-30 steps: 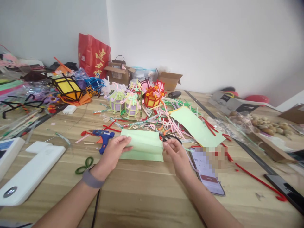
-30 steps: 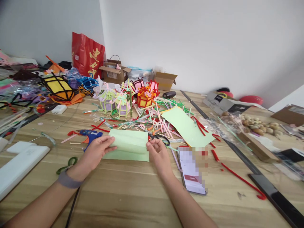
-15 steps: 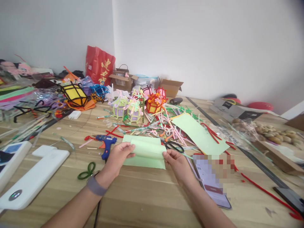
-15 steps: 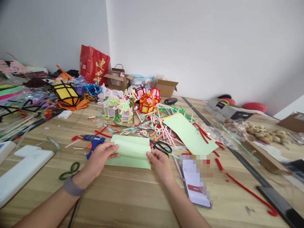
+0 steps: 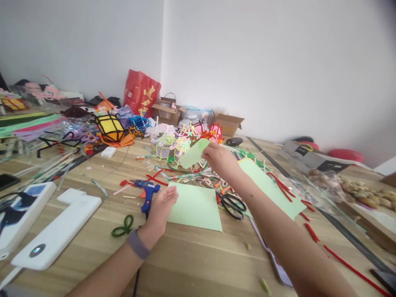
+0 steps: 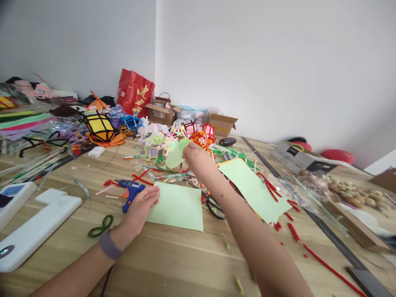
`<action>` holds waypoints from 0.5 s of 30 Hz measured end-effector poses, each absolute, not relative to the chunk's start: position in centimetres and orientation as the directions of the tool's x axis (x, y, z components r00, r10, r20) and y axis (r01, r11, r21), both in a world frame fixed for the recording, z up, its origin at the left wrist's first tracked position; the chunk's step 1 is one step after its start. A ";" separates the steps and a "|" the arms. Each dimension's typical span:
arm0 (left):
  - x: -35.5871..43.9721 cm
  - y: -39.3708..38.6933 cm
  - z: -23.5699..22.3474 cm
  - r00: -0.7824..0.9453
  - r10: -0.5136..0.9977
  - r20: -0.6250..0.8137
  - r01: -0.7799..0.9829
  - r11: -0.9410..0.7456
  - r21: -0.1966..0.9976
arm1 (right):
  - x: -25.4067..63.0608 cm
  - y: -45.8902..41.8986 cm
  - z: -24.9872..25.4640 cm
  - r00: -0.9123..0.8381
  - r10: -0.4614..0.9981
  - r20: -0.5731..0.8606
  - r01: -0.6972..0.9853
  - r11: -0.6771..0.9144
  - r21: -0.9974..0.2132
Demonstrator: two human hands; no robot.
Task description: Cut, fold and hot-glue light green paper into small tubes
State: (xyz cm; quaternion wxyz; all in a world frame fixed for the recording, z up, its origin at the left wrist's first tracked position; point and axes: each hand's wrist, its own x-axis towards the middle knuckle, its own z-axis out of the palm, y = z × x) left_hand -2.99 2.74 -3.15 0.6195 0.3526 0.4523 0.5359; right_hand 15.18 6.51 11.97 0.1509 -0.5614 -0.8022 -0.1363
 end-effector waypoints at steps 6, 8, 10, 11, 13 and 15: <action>-2.7 2.1 -2.9 0.070 0.970 -0.233 -0.254 0.243 0.936 | 11.2 11.9 11.1 -0.399 0.908 0.125 0.894 0.355 0.273; -2.7 1.9 -2.6 0.092 0.969 -0.230 -0.231 0.246 0.941 | 10.9 13.0 10.4 -0.394 0.914 0.094 0.891 0.355 0.282; -2.7 1.7 -2.3 0.112 0.967 -0.227 -0.211 0.246 0.946 | 10.9 13.9 9.9 -0.385 0.920 0.065 0.891 0.353 0.285; -2.7 1.7 -2.1 0.119 0.967 -0.225 -0.203 0.245 0.948 | 11.0 14.3 9.7 -0.382 0.923 0.053 0.891 0.353 0.285; -2.7 1.5 -1.8 0.127 0.965 -0.229 -0.188 0.250 0.950 | 11.0 14.7 9.5 -0.375 0.927 0.032 0.892 0.351 0.286; -2.7 1.5 -1.7 0.140 0.962 -0.236 -0.180 0.259 0.949 | 11.0 14.9 9.5 -0.370 0.929 0.012 0.891 0.351 0.287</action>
